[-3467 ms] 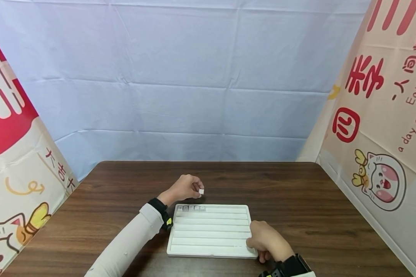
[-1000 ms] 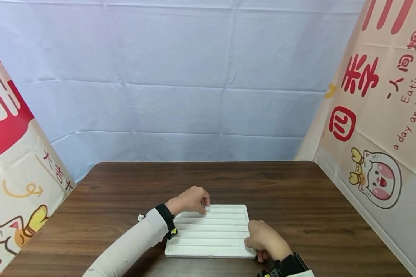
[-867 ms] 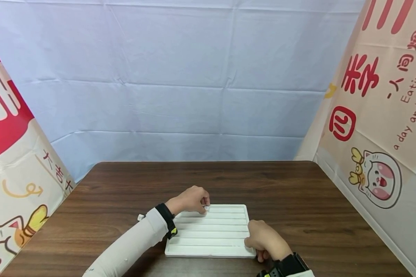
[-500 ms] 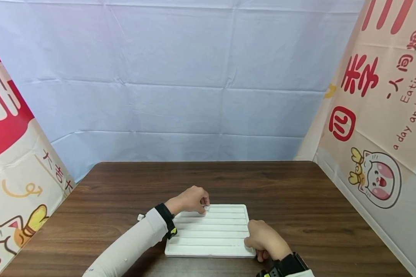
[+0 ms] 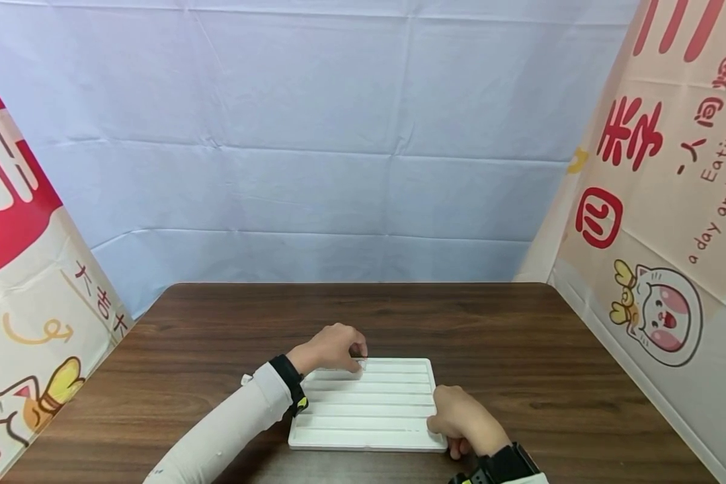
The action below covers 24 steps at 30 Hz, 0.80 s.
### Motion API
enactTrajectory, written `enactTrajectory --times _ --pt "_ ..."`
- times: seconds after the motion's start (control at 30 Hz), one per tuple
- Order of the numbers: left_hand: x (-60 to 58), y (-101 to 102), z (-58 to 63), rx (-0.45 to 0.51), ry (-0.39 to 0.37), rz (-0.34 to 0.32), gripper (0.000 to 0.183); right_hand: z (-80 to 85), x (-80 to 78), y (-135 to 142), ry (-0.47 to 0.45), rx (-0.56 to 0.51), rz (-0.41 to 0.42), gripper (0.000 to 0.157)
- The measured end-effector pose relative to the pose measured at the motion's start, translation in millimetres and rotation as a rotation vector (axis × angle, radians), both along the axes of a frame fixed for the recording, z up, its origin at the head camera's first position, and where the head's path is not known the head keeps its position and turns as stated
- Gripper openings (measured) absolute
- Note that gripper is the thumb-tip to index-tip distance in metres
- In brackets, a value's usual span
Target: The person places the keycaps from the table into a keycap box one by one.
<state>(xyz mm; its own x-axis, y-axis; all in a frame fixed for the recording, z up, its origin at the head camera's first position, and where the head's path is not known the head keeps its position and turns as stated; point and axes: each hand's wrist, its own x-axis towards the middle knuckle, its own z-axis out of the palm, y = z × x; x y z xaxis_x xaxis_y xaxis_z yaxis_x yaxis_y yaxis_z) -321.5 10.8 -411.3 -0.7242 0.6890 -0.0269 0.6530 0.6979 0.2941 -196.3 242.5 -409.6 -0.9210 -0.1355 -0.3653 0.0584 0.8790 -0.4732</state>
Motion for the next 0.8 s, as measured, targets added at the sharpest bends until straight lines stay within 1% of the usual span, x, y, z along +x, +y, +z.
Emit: enactTrajectory --times 0.2,0.4,0.47,0.57,0.8 --pt "-1.2 -2.6 2.2 -0.015 0.035 0.004 0.025 1.2 0.0 -0.4 0.006 -0.004 0.003 0.012" --pt "0.0 -2.3 4.0 -0.047 0.05 0.023 0.046 -0.7 1.0 0.0 0.02 -0.015 0.001 0.012" --pt "0.6 -2.1 4.9 -0.059 0.054 0.029 0.051 -0.8 1.0 0.2 0.019 -0.018 0.002 0.012" --pt "1.2 -2.2 5.5 -0.064 0.054 0.027 0.053 -0.1 1.2 0.5 0.012 -0.019 0.002 0.013" --pt "0.7 -6.1 3.2 -0.056 0.041 0.015 0.05 0.3 0.5 0.2 0.0 -0.02 0.003 0.012"
